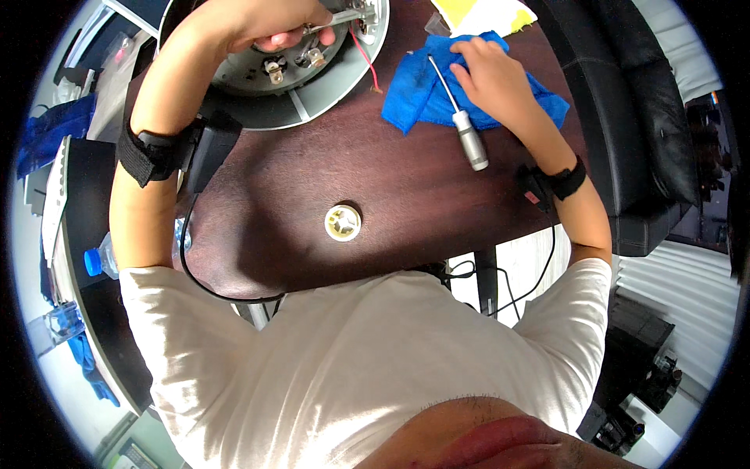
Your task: The person is repairing a white lamp by working on its internal wiring. They use a screwdriver to tighten connections and manipulate wires inside the lamp's base. The task involves careful handling of electrical components.
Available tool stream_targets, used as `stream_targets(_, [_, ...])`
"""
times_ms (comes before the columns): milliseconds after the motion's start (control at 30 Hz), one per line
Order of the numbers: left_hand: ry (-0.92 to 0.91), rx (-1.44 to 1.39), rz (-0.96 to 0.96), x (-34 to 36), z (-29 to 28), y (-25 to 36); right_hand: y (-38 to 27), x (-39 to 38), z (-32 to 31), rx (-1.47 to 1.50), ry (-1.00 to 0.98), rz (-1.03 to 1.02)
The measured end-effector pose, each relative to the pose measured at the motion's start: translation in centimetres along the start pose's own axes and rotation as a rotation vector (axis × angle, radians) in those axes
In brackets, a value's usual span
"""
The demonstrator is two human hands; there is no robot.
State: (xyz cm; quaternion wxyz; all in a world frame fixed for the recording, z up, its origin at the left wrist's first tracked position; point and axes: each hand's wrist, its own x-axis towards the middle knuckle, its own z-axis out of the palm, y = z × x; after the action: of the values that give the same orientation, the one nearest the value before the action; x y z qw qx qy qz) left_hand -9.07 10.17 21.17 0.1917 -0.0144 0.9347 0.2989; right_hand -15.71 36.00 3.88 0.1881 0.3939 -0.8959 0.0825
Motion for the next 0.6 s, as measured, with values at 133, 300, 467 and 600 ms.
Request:
stream_targets(133, [0.008, -0.021, -0.031, -0.7, -0.1, 0.1, 0.3, 2.4, 2.0, 0.103, 0.011, -0.082])
stream_targets(300, [-0.018, -0.032, 0.0, 0.2, 0.0, 0.0, 0.8, 5.8, 4.4, 0.143, -0.038, -0.108])
stream_targets(467, [0.045, -0.138, 0.167, 1.7, 0.9, -3.6, -0.9, 9.4, 6.3, 0.145, -0.146, -0.164])
stream_targets(600, [0.002, -0.14, 0.169, 1.7, 0.5, -3.7, -1.0, 10.6, 8.8, 0.203, -0.284, -0.224])
